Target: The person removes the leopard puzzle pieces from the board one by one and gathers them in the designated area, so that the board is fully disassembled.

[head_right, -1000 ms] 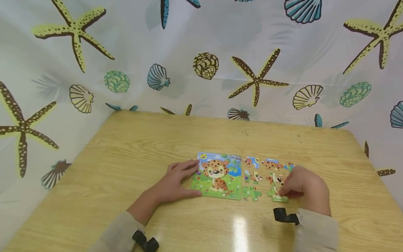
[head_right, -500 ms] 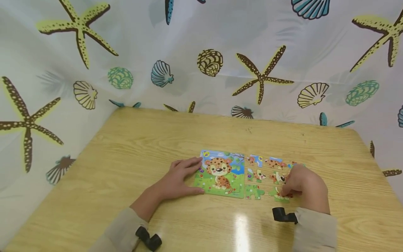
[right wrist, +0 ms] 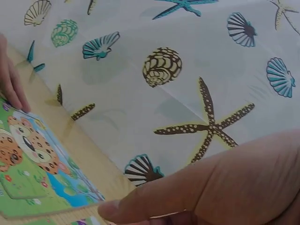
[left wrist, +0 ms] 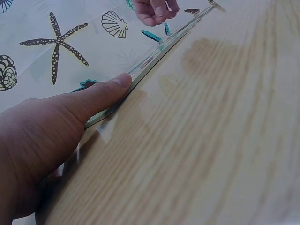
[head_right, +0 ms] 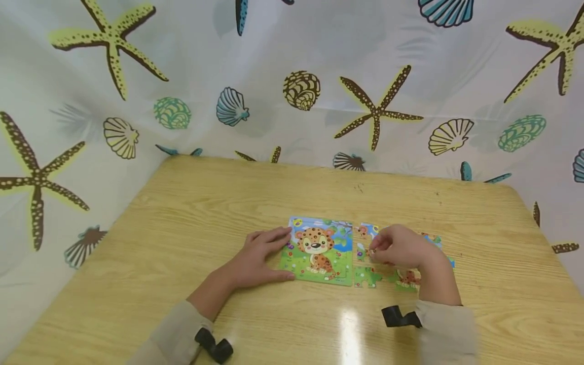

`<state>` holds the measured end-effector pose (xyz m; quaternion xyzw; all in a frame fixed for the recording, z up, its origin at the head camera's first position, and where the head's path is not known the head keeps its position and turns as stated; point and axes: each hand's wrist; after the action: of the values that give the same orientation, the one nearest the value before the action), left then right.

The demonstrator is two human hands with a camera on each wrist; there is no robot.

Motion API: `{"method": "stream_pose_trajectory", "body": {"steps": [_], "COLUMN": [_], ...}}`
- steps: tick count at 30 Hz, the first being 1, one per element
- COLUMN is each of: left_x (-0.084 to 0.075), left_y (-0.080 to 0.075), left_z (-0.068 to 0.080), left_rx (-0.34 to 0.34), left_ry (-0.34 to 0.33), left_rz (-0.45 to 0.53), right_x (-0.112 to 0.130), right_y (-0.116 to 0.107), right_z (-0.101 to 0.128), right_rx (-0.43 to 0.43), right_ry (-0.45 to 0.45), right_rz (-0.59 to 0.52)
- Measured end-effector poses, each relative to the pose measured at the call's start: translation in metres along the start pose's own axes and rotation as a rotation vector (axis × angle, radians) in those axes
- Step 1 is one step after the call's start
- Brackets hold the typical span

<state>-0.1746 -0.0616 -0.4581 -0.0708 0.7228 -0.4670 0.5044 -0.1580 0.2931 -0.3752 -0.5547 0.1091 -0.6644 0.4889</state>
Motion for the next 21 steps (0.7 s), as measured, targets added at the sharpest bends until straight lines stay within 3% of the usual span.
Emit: {"method": "stream_pose_trajectory", "body": {"steps": [7,21], "left_x": [0.000,0.000], "left_y": [-0.001,-0.001], "left_z": [0.000,0.001], "left_rx": [0.004,0.003], "left_ry": [-0.004,-0.002], "left_rz": [0.004,-0.003], "right_x": [0.023,0.044], "right_y": [0.023,0.047], "right_z": [-0.022,-0.038], "right_rx": [0.019,-0.037], "right_ry": [-0.110,-0.036], "right_rz": [0.052,0.172]}}
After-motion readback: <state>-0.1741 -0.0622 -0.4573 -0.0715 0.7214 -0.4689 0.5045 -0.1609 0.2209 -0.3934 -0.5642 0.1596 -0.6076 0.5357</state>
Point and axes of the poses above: each hand's wrist, its own z-axis away from the middle knuckle, its own y-axis out of the palm, x = y × z, and after that the axes turned 9 degrees about z, right-handed
